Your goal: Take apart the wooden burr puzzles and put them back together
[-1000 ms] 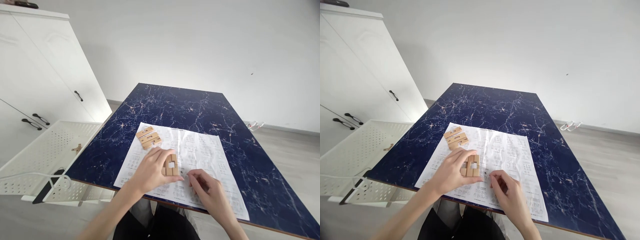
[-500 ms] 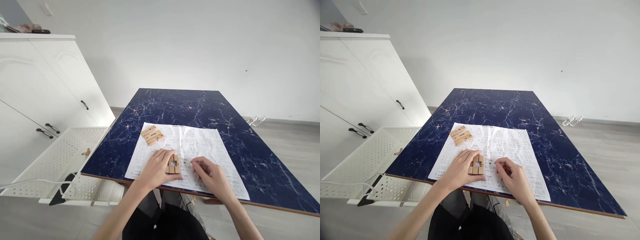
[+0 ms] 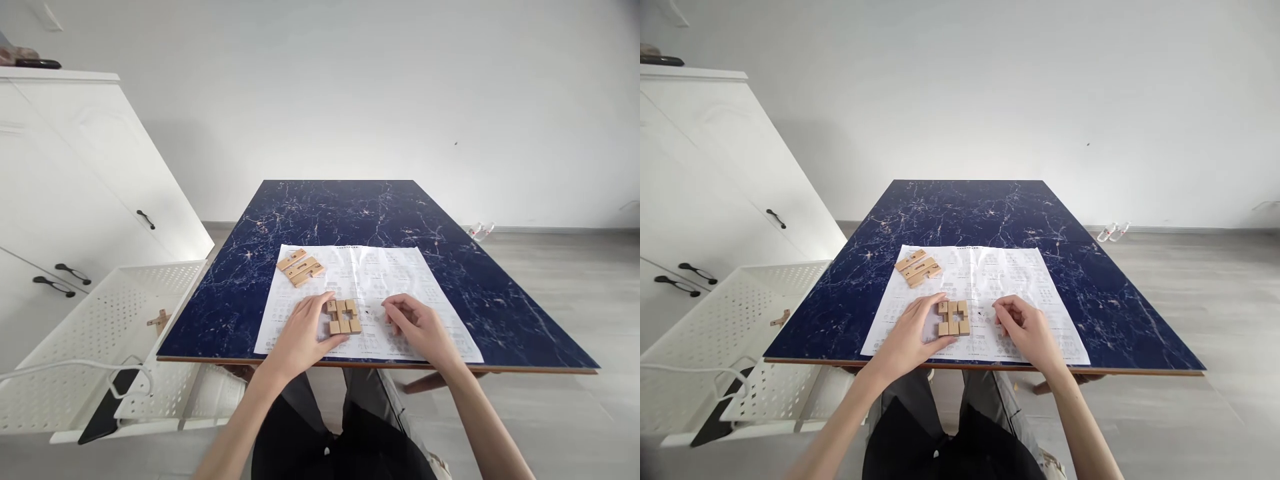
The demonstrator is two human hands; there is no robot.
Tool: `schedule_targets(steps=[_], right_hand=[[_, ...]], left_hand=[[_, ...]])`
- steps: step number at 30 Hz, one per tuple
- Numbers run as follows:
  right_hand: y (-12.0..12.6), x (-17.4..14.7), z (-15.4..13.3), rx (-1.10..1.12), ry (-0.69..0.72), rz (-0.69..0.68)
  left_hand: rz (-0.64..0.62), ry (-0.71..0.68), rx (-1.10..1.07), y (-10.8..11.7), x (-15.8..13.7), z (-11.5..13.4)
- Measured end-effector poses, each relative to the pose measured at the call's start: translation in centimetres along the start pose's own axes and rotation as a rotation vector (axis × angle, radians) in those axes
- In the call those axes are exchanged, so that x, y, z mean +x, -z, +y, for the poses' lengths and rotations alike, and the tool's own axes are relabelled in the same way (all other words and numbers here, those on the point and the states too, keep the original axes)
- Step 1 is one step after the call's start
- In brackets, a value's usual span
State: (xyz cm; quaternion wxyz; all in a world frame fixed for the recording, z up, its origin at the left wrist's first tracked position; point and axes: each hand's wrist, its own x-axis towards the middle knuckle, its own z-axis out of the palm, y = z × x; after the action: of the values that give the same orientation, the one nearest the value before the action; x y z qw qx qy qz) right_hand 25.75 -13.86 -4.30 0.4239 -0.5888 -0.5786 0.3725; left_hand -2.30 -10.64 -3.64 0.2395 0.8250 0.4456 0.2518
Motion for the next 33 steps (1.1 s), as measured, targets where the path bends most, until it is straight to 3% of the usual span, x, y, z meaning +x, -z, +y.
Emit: schedule_targets(steps=[9, 15, 25, 33], right_hand=[[-0.09, 0.03, 0.25, 0.014, -0.019, 0.035], [-0.22, -0.04, -0.08, 0.051, -0.053, 0.03], [-0.67, 0.05, -0.15, 0.053, -0.07, 0.128], [-0.76, -0.02, 0.14, 0.005, -0.087, 0.118]], left_hand=[[-0.036, 0.023, -0.005, 0.15, -0.08, 0.03], [0.018, -0.009, -0.013, -0.26, -0.26, -0.57], [-0.041, 0.043, -0.05, 0.0, -0.28, -0.53], [-0.056, 0.061, -0.078, 0.43, -0.23, -0.12]])
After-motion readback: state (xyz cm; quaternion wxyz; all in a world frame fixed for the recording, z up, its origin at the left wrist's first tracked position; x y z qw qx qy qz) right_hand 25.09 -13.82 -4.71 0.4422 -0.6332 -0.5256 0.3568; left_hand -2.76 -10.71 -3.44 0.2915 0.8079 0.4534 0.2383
